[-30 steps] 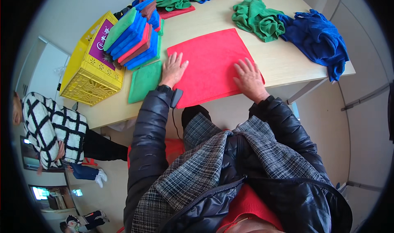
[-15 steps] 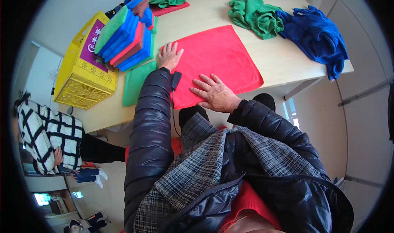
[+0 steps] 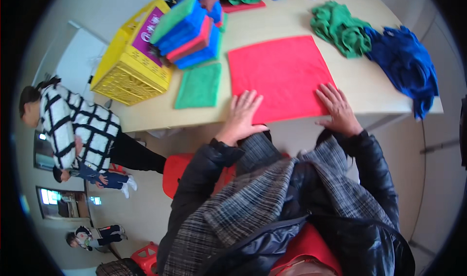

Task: Folding small colored microfiber cloths on a work table.

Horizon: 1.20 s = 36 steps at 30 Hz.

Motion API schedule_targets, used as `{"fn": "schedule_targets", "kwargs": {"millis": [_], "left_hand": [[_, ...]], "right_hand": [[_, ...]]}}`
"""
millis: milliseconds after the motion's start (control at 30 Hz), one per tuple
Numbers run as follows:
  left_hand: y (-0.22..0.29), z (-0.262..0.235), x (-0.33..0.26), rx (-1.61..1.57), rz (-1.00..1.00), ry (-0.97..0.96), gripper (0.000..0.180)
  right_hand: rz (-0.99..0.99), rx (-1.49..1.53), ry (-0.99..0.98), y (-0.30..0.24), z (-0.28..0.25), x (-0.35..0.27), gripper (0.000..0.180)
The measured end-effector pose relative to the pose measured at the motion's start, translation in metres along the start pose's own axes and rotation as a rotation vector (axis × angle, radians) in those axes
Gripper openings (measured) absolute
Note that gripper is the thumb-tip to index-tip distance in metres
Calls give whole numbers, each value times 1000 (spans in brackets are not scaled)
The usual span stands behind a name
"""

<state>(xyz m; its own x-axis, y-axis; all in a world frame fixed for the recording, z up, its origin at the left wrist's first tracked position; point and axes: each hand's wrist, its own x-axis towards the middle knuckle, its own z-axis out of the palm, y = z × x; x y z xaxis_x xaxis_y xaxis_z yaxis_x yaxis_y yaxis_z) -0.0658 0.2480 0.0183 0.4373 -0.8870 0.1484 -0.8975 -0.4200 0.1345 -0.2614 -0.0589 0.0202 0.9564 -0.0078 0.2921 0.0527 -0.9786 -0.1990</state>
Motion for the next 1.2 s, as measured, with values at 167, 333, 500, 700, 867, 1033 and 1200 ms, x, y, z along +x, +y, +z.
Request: {"fn": "schedule_targets", "kwargs": {"millis": [167, 333, 500, 700, 867, 1033, 1200], "left_hand": [[-18, 16, -27, 50, -22, 278, 70], [-21, 13, -32, -89, -8, 282, 58], [-21, 13, -45, -143, -16, 407, 39], [-8, -23, -59, -304, -56, 333, 24], [-16, -43, -63, -635, -187, 187, 18], [-57, -36, -2, -1065, -484, 380, 21], [-112, 10, 60, -1030, -512, 401, 23]], "right_hand": [[-6, 51, 56, 10, 14, 8, 81], [19, 104, 60, 18, 21, -7, 66], [27, 148, 145, 11, 21, -19, 51], [-23, 179, 187, -3, -18, -27, 24], [69, 447, -164, 3, -69, -12, 17], [133, 505, -336, 52, -75, 75, 29], [205, 382, -197, 107, -16, 154, 32]]}}
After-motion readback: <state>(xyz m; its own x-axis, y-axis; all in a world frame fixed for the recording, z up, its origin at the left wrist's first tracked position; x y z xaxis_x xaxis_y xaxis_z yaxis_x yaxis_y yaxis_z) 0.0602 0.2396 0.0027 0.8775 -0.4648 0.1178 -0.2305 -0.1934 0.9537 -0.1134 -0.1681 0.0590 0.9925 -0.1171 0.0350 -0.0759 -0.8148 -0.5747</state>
